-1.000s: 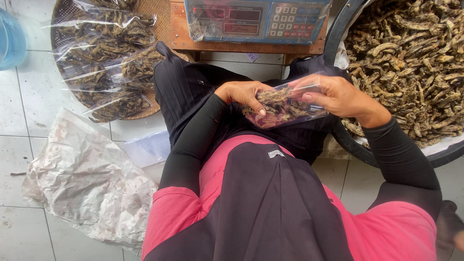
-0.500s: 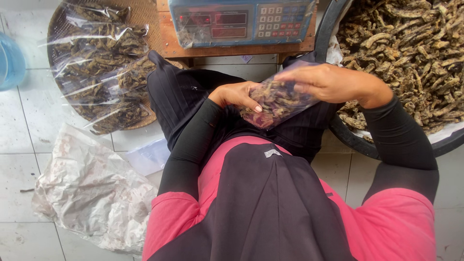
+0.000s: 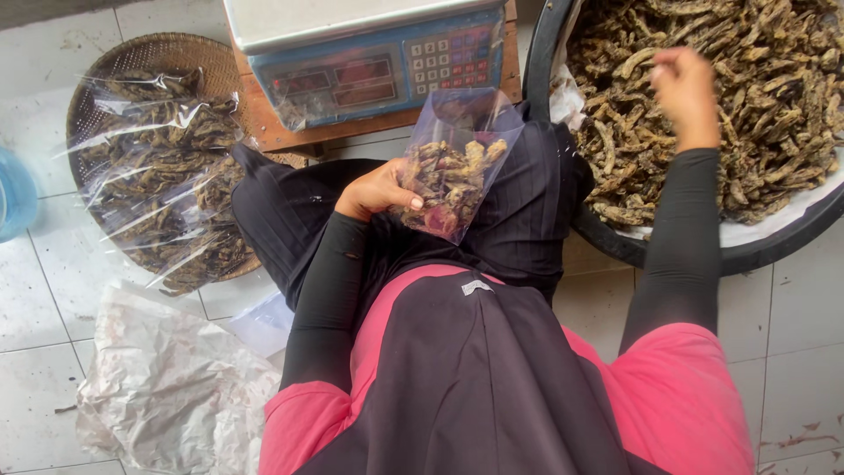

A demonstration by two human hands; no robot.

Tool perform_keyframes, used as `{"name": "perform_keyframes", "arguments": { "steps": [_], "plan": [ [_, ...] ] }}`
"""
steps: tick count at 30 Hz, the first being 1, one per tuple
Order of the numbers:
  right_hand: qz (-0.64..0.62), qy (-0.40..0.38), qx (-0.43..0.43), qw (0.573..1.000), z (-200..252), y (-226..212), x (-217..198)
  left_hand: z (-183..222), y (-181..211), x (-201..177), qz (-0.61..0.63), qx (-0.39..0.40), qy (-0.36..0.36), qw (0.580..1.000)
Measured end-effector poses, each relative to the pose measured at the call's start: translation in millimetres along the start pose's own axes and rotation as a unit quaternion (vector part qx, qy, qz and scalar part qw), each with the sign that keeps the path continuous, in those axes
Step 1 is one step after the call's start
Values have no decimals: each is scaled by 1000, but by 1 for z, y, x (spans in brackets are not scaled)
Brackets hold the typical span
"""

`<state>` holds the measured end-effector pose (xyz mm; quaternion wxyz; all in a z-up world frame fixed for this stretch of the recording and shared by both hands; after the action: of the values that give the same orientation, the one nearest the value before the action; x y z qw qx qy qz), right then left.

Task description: The person sits on the floor and packs dried fish from a large basin into a clear plastic bag. They place the filled bag on a digital scale to check the weight, then remove it and continue adding more fish by hand.

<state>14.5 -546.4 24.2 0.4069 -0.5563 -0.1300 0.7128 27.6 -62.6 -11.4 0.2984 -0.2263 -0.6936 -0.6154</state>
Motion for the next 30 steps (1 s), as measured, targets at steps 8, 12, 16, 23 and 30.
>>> {"name": "perform_keyframes", "arguments": {
  "steps": [8,12,16,23,30],
  "plan": [
    [373,37,-10,927,-52,50,99,8,-8,-17,0,-10,70,998],
    [435,50,11,899,-75,45,103,9,-10,-19,4,-2,78,997],
    [445,54,34,893,-75,53,89,12,-7,-22,-9,7,96,995],
    [185,221,-4,958,-31,67,15,3,5,-13,10,20,82,996],
    [-364,111,-199,903,59,-18,-6,-14,8,4,-30,-10,15,999]
  ]
}}
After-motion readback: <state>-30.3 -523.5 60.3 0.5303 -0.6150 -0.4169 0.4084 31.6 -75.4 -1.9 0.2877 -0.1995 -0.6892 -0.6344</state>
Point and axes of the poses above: each hand's wrist, its own z-axis away from the middle knuckle, its own x-axis out of the palm, y = z × x, the point moved 8 cm from there along -z, towards the middle knuckle, and after that the axes turned 15 degrees about -y, right-handed, at the moved point
